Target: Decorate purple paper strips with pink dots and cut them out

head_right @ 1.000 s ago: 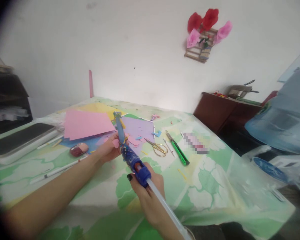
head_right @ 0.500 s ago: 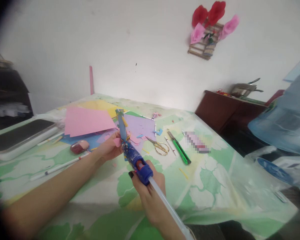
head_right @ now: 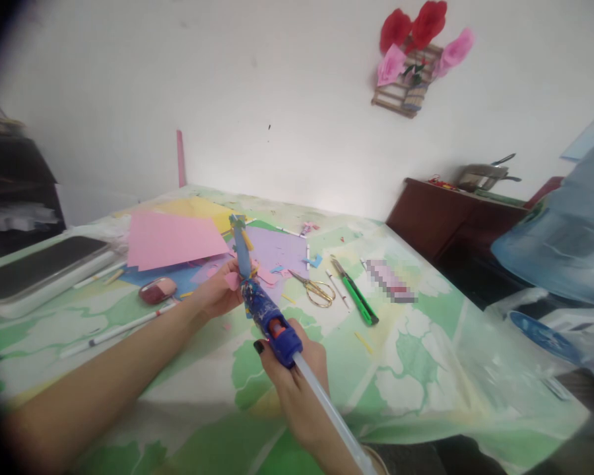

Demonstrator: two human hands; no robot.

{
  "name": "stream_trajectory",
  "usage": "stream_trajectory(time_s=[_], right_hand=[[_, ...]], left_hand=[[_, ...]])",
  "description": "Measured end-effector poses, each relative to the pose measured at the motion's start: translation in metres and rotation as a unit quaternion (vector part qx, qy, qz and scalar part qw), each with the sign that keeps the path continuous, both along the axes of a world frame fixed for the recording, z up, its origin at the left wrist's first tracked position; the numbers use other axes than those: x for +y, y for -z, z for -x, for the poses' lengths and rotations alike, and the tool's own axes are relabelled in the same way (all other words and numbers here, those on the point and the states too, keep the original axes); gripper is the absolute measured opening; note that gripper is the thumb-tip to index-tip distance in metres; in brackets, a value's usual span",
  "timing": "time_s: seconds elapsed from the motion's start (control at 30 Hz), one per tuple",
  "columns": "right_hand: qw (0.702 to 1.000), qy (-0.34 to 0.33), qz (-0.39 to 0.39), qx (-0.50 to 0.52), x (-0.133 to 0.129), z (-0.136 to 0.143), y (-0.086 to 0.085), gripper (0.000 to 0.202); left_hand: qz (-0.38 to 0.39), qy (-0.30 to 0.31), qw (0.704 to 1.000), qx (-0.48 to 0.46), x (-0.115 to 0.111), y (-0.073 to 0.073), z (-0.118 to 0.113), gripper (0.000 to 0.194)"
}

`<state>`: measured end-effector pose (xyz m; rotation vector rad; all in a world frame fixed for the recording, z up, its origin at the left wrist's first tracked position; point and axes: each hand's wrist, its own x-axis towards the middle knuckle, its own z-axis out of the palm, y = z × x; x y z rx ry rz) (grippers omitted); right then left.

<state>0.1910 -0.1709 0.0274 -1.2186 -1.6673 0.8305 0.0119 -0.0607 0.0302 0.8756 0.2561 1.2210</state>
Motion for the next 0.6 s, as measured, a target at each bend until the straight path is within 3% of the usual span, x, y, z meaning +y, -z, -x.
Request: stream_trajectory(time_s=[0.6], right_hand=[[0.999, 0.025, -0.043, -0.022, -0.0008, -0.0061, 0.0077, 0.023]], left_hand=[[0.000, 0.011, 1.000, -0.008, 0.0006, 0.0008, 0.0003, 0.032]])
